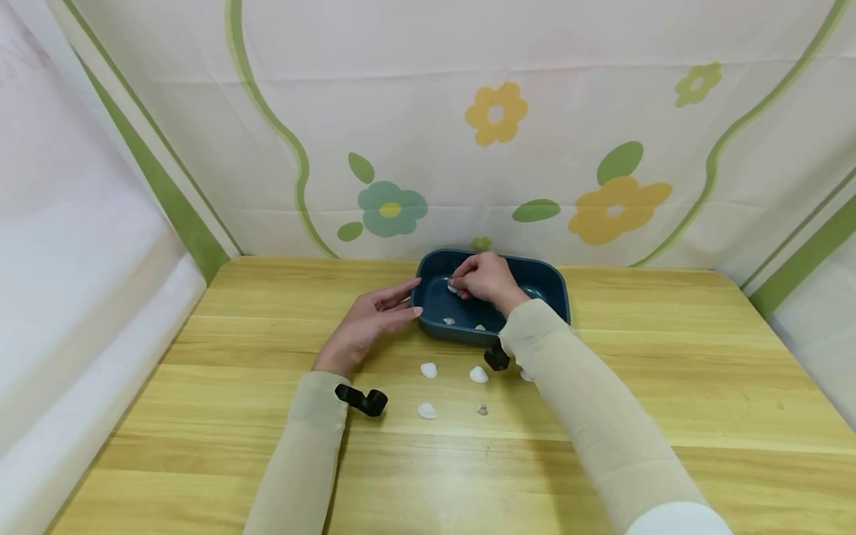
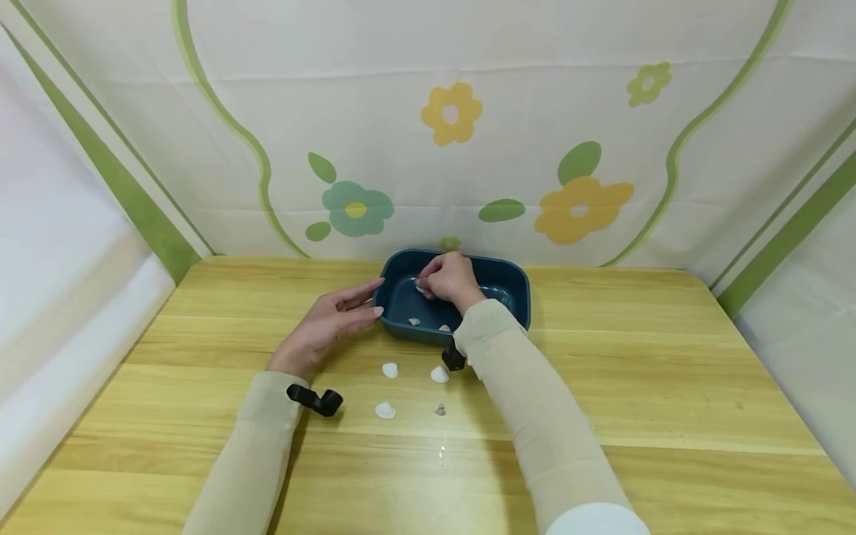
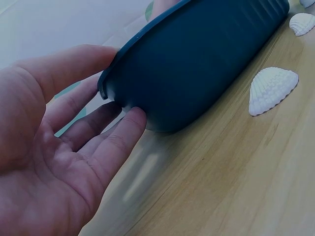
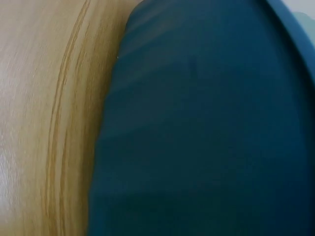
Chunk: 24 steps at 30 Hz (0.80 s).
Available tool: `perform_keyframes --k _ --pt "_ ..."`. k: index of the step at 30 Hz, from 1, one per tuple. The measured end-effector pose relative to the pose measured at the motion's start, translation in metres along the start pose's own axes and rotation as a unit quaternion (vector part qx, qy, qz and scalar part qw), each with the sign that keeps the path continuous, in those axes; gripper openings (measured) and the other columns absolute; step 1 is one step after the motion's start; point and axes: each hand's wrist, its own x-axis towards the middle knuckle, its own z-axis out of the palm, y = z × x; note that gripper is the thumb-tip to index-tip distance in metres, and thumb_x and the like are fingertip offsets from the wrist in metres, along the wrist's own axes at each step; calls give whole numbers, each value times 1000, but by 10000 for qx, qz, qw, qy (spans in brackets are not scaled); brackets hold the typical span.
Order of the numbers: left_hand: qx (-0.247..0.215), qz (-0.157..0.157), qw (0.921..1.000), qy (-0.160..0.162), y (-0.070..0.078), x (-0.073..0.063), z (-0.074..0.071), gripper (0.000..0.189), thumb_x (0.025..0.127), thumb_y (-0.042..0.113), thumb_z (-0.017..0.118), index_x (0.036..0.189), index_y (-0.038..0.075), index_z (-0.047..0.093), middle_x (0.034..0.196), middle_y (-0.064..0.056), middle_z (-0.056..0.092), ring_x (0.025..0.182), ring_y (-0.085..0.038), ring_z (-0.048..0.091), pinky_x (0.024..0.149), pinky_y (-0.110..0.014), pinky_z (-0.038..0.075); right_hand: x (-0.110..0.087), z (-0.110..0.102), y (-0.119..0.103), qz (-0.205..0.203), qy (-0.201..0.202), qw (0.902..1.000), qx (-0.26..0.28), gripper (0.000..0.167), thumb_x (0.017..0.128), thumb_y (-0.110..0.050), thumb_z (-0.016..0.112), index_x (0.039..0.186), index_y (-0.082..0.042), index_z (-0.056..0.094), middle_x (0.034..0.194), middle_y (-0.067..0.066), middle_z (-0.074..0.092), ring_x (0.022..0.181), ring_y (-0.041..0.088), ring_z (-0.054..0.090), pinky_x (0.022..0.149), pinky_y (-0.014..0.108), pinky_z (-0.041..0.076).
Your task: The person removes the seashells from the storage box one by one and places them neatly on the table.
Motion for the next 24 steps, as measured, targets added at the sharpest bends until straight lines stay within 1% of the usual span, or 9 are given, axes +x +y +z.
perform_keyframes --k 3,6,8,12,16,24 --pt "13 -20 10000 21 0 0 0 58 100 21 79 154 29 61 167 -1 51 148 -21 57 112 -32 56 1 0 2 14 35 10000 -38 12 100 -16 78 107 -6 81 101 12 80 71 12 72 73 28 63" --pt "68 -30 10000 47 0 0 1 57 101 21 79 154 29 61 167 0 51 148 -21 57 113 -34 56 0 -1 2 33 42 9998 -195 13 99 -17 80 107 -7 81 97 10 81 69 12 72 73 28 63" --pt "102 -30 9999 50 0 -1 1 57 101 21 79 154 29 61 167 0 51 148 -21 57 113 -34 56 -1 -2 3 85 25 9995 -303 15 98 -19 82 108 -8 81 93 9 81 69 12 73 74 29 62" --pt "126 -17 9999 51 0 0 1 57 101 21 79 155 29 61 167 0 51 148 -21 57 112 -34 57 1 -2 4 188 -36 9990 -395 18 97 -21 83 110 -9 81 87 5 79 68 12 73 72 27 62" --pt "133 -61 9999 59 1 0 0 57 100 22 79 154 29 61 166 0 52 147 -21 58 113 -34 56 5 0 6 192 -29 9987 -464 18 97 -20 84 109 -8 81 86 5 78 64 10 70 67 24 61" --pt "106 -79 9999 53 1 0 0 57 100 22 80 154 30 62 166 0 52 147 -20 58 113 -34 56 3 0 2 120 -117 9972 -734 16 97 -21 83 107 -8 81 86 6 77 61 10 69 64 24 60"
